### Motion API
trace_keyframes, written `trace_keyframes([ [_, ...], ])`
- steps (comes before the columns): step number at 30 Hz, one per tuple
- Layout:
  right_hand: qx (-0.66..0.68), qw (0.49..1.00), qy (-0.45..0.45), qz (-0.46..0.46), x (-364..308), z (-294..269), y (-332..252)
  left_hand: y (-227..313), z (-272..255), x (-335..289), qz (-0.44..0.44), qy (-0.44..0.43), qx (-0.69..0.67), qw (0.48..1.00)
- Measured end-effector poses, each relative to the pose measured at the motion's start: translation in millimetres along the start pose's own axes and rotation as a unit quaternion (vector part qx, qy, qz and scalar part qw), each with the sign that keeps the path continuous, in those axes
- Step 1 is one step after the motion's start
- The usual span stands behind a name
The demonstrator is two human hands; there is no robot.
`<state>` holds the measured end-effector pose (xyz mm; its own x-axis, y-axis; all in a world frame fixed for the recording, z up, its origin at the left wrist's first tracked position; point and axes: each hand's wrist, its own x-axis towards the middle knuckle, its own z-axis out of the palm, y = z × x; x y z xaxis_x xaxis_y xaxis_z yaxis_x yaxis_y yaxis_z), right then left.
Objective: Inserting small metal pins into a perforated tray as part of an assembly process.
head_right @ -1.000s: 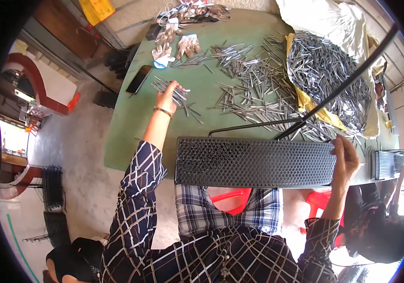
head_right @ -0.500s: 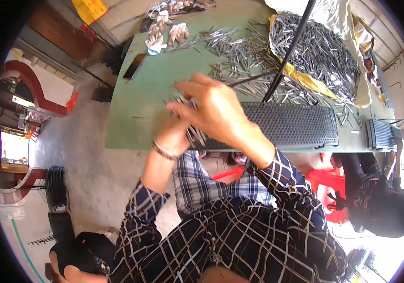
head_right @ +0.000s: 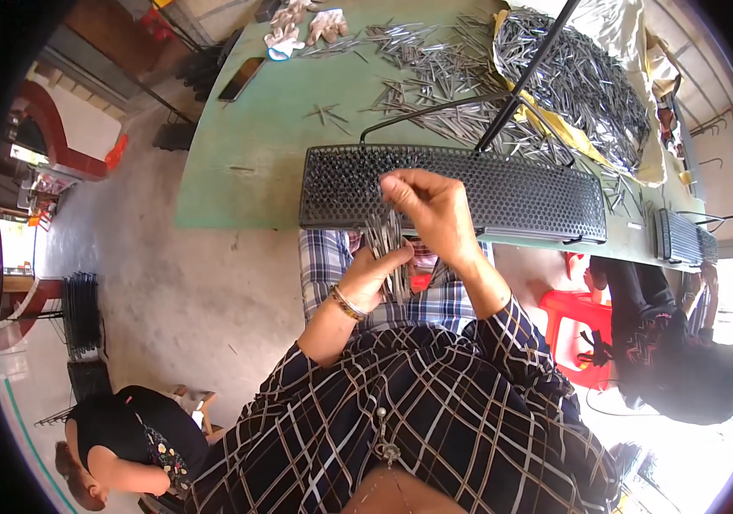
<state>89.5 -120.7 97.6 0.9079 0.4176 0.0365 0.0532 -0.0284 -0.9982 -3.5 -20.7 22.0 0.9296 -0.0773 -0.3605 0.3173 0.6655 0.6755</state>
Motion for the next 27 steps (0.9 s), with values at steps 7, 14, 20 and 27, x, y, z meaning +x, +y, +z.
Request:
trace_keyframes([
  [7, -0.068, 0.995, 0.014, -0.065, 26, 20, 36, 8, -28, -13, -0.057, 0.015, -0.029, 0.998],
  [14, -0.214, 0.963, -0.006, -0.163, 49, 39, 57, 2, -43, -27, -0.031, 0.058, -0.024, 0.998],
  [20, -0.241, 0.945, -0.022, -0.221, 46, 45, 55, 5, -51, -30, -0.026, 0.066, -0.022, 0.997],
  [27, -0.253, 0.932, -0.006, -0.259, 45, 43, 55, 7, -48, -31, -0.013, 0.044, -0.058, 0.997],
])
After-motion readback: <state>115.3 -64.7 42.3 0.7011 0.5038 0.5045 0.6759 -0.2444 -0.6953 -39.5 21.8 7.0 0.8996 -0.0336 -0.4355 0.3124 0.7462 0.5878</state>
